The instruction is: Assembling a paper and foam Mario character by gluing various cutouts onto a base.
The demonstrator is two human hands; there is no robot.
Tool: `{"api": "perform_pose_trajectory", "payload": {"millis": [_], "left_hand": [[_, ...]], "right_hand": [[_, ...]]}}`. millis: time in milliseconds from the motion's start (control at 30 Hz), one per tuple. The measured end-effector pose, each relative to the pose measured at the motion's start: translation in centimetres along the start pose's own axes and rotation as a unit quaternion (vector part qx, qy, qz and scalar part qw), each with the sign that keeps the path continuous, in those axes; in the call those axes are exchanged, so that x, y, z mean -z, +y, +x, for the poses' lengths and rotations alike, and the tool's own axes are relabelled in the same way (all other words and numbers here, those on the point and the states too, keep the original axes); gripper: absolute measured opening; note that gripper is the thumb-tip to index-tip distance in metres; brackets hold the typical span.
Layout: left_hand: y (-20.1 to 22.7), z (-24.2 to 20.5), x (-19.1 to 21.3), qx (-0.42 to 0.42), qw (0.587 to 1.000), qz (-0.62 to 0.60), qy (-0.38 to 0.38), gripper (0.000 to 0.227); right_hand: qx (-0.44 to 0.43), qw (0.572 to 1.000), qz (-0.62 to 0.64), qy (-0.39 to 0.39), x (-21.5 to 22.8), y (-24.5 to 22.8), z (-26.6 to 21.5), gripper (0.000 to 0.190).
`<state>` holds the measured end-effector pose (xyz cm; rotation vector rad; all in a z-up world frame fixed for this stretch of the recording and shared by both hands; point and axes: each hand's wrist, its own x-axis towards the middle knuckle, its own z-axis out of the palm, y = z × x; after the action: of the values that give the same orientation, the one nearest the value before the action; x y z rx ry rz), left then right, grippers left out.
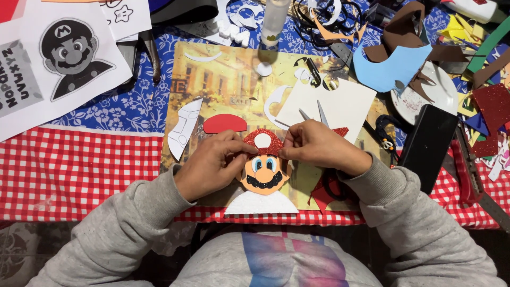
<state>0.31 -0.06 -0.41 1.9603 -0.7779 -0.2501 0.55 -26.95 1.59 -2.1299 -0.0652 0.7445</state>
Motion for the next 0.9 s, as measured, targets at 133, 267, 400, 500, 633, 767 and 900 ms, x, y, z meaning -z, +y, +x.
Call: {"api": "perform_pose_trajectory", "payload": {"millis": [133,267,400,500,633,767,900], "left_hand": [[-0.5,-0.1,-0.3,-0.006,1.0,0.001,0.003,0.026],[-0.5,0.0,-0.2,-0.012,1.0,0.019,0.003,0.027],[-0.7,-0.1,-0.3,-0.025,1.0,0.015,0.009,0.027],[-0.4,-0.1,-0.2,-0.006,1.0,0.002,0.0,0.027],[-0.6,-0.1,-0.2,-0.012,1.0,0.013,0.002,0.027],[-0.6,-0.1,-0.2,-0.017,1.0,0.009,0.003,0.027],[-0.5,-0.1,-0.3,-0.019,1.0,0.015,0.005,0.027]], "right_hand": [[-0.004,1.0,0.0,-0.002,0.2,-0.3,-0.1,0.02],[-0.009,1.0,-0.015,0.003,0.3,-0.2,-0.1,0.021],[0.001,1.0,-0.003,-0.003,0.3,0.0,-0.1,0.021],[0.02,0.999,0.044,-0.014,0.7,1.1,0.0,0.021],[-0.006,0.998,0.055,0.002,1.3,-0.6,-1.1,0.018],[0.051,0.997,0.011,0.051,0.4,-0.5,-1.8,0.021],[0.165,0.971,-0.129,0.114,-1.2,-2.0,-2.5,0.023]]}}
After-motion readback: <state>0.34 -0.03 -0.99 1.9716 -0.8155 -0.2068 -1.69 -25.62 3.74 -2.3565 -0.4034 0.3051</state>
